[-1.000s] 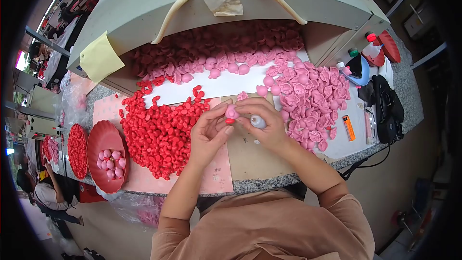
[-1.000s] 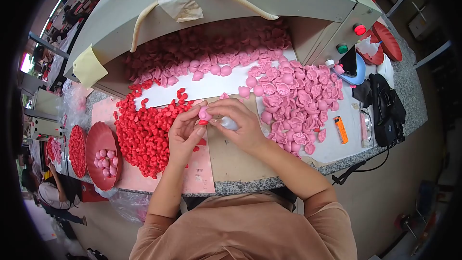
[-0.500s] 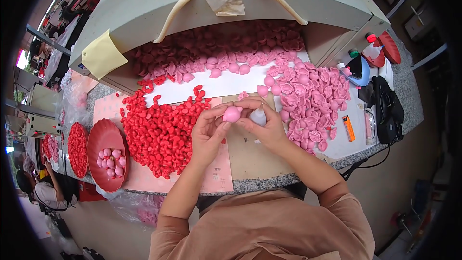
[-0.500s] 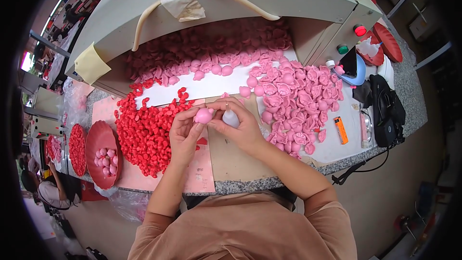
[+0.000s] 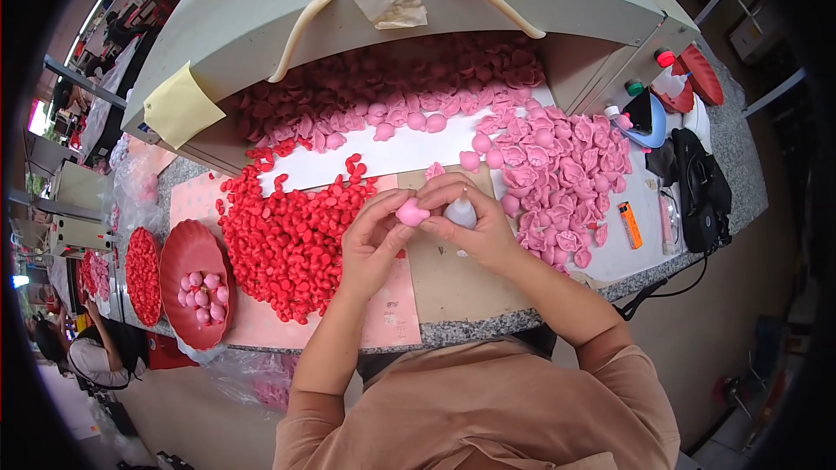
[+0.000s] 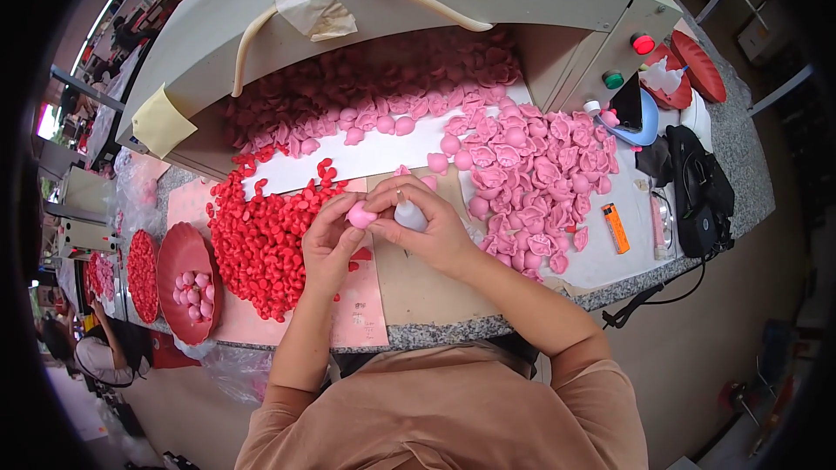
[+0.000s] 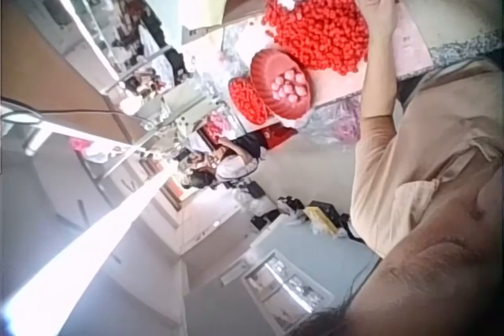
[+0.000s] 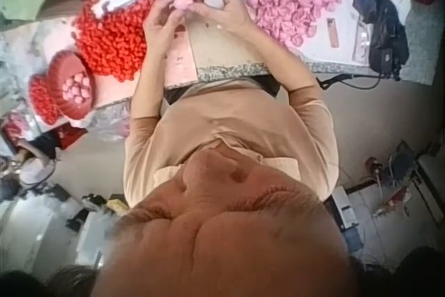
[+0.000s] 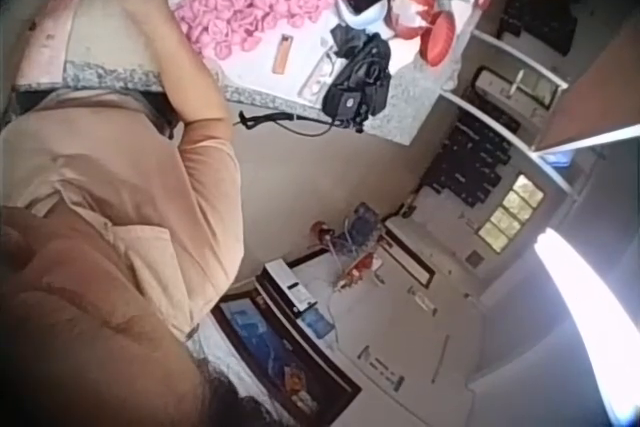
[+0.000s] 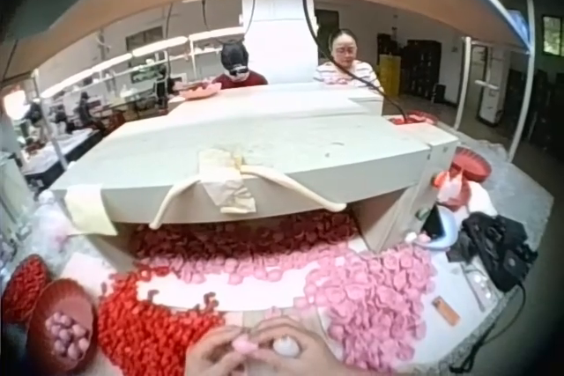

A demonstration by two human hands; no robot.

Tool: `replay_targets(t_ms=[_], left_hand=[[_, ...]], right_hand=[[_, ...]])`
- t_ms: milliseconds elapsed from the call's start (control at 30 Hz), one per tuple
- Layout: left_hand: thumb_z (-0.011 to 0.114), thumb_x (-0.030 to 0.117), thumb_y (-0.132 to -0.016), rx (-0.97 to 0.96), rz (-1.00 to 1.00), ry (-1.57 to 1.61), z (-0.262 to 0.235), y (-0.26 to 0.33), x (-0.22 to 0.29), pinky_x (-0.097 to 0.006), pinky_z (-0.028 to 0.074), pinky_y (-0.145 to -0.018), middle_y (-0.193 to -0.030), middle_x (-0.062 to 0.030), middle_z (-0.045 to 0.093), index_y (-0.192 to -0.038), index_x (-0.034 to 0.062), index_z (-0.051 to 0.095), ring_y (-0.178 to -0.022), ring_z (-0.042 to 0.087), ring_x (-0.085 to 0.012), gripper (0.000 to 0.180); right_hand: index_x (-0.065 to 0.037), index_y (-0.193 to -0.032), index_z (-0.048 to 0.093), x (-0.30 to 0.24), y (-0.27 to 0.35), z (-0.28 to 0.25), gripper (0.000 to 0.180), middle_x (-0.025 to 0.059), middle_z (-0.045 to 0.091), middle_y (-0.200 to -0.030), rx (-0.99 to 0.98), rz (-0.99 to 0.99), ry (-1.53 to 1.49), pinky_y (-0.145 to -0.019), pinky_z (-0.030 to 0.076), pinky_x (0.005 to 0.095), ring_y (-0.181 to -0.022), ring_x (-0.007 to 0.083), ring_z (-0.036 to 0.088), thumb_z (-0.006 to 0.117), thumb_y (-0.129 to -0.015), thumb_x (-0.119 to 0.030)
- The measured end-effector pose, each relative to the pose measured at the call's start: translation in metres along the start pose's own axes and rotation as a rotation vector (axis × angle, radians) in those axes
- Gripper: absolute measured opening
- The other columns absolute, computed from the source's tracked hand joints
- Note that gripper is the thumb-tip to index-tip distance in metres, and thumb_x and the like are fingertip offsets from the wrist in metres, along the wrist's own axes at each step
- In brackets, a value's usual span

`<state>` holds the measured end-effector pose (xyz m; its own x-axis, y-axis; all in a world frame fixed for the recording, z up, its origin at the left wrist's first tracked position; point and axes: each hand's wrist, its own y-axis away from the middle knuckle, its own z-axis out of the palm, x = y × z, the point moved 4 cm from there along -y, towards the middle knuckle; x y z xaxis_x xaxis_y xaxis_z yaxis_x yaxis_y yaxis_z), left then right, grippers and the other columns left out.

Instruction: Assembling small pink and red plastic components at a factory workbench using a manual applicator tool.

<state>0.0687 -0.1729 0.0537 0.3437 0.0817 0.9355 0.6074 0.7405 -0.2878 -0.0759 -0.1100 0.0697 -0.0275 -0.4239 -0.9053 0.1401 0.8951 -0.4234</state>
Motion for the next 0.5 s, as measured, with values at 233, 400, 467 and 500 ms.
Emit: replay_targets(t_ms=[233,400,467,500], left_hand=[[0.06,-0.006,-0.082,0.016,0.071,0.027,0.003,-0.002,-0.001,-0.031,0.046,-0.093,-0.122,-0.0106,0.046,-0.118,0.0001,0.053,-0.112,0.051,-0.0195,0.037],[0.061,-0.005,-0.082,0.086,-0.012,-0.093,-0.002,-0.002,-0.009,-0.03,0.047,-0.091,-0.117,-0.0091,0.049,-0.116,0.0006,0.054,-0.108,0.053,-0.0175,0.035],[0.06,-0.004,-0.084,0.104,-0.084,-0.161,0.0,-0.002,-0.007,-0.029,0.047,-0.09,-0.116,-0.0087,0.051,-0.115,0.0,0.054,-0.106,0.055,-0.0169,0.032],[0.06,-0.004,-0.084,0.107,-0.085,-0.16,-0.001,-0.002,-0.007,-0.029,0.047,-0.09,-0.116,-0.0087,0.051,-0.115,0.0,0.054,-0.106,0.055,-0.0169,0.032]], right_hand=[[-0.003,-0.112,0.055,0.002,0.0,0.005,0.028,0.0065,0.052,-0.114,0.001,0.151,-0.085,-0.087,0.044,0.0266,-0.103,0.0131,0.053,0.063,-0.085,-0.006],[-0.001,-0.12,0.051,0.02,0.005,0.005,0.034,0.0067,0.058,-0.111,0.041,0.47,-0.341,-0.079,0.049,0.0258,-0.095,0.0122,0.059,0.06,-0.089,-0.012],[-0.001,-0.121,0.051,0.025,0.006,0.002,0.035,0.006,0.06,-0.107,0.061,0.515,-0.333,-0.078,0.05,0.026,-0.092,0.0121,0.059,0.061,-0.089,-0.013],[-0.001,-0.122,0.051,0.028,0.008,0.001,0.037,0.0053,0.061,-0.103,0.079,0.56,-0.325,-0.077,0.05,0.0262,-0.089,0.012,0.06,0.061,-0.089,-0.014]])
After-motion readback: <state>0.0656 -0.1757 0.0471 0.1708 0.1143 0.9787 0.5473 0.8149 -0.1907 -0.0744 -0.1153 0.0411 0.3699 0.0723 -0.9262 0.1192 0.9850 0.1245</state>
